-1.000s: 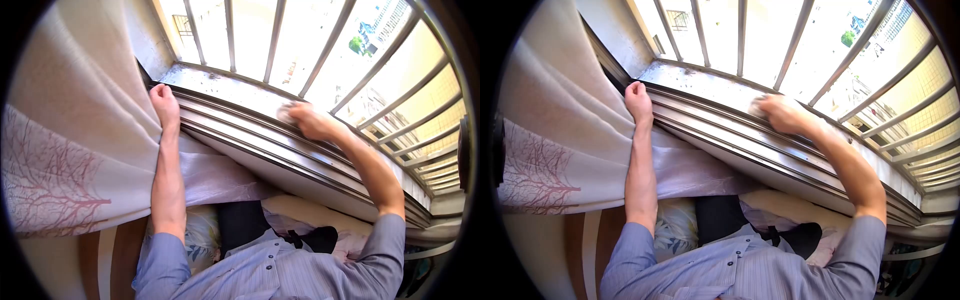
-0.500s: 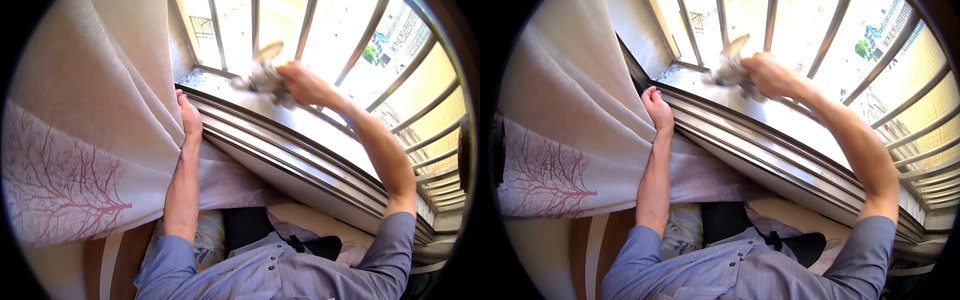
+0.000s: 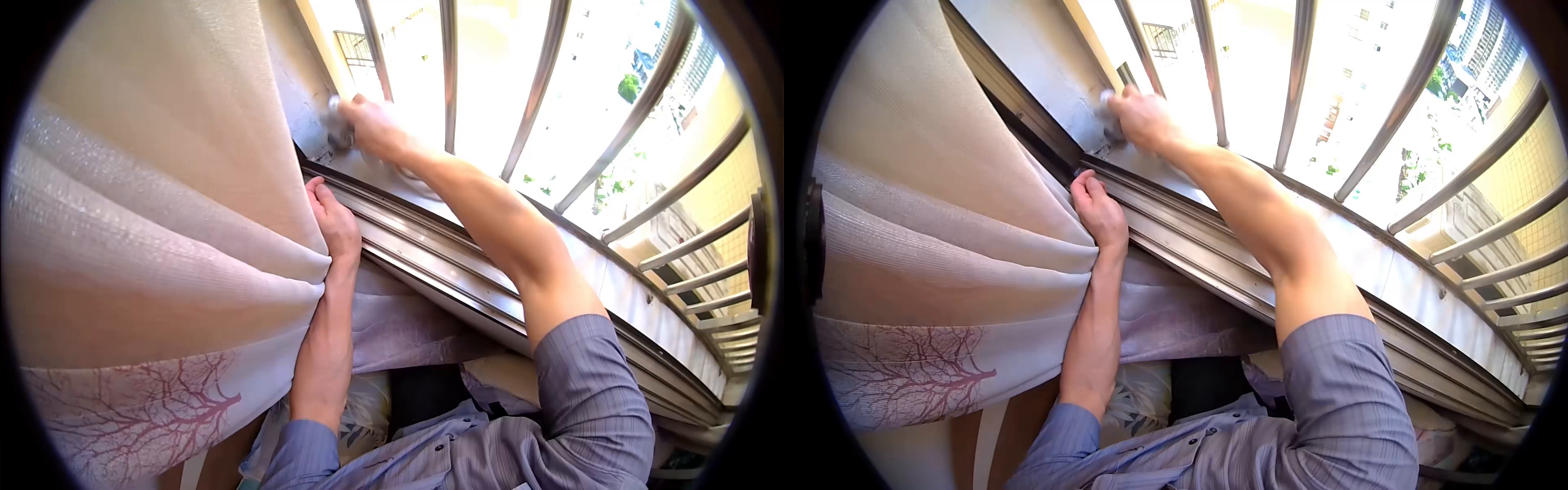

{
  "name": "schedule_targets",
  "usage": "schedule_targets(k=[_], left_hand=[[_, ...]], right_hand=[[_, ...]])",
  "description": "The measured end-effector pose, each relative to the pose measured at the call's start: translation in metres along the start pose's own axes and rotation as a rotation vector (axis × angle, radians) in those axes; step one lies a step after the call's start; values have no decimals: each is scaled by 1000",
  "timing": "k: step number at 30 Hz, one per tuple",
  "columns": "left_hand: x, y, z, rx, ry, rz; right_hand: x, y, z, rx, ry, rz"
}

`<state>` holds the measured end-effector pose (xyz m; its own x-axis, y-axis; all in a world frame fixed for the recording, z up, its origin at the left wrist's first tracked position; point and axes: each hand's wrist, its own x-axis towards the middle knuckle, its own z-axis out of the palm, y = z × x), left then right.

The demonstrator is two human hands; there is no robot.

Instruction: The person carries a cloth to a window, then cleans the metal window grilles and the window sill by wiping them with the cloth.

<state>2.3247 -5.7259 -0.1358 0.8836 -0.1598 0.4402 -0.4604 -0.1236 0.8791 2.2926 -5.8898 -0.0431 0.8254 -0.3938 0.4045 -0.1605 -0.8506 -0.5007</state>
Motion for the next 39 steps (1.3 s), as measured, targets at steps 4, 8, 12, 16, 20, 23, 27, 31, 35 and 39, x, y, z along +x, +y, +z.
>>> schedule_targets(k=[4,8,12,16,20,23,27,31,35,39], left_hand=[[-2,3,0,-92,21,-15],[6,-17,12,-150,-9,82],[10,12,-4,48,-24,-5],[21,-4,-1,104,-28,75],[40,-36,5,94,-117,157],[38,-17,4,140,-119,154],[-7,40,4,157,-209,402],[-119,119,31,-41,-457,510],[-240,192,59,-216,-809,755],[-330,262,62,-310,-1190,820]], right_hand=[[-2,-7,-1,-1,136,-30],[-29,2,20,-294,-342,-91],[-55,-30,-57,-165,154,-151],[-124,-21,-131,249,127,186],[-250,-22,-202,556,654,203],[-366,-26,-261,880,808,371],[-521,-21,-332,783,1299,425],[-668,-29,-400,76,1541,487],[-789,31,-449,-650,1276,737],[-762,46,-374,-881,670,1051]])
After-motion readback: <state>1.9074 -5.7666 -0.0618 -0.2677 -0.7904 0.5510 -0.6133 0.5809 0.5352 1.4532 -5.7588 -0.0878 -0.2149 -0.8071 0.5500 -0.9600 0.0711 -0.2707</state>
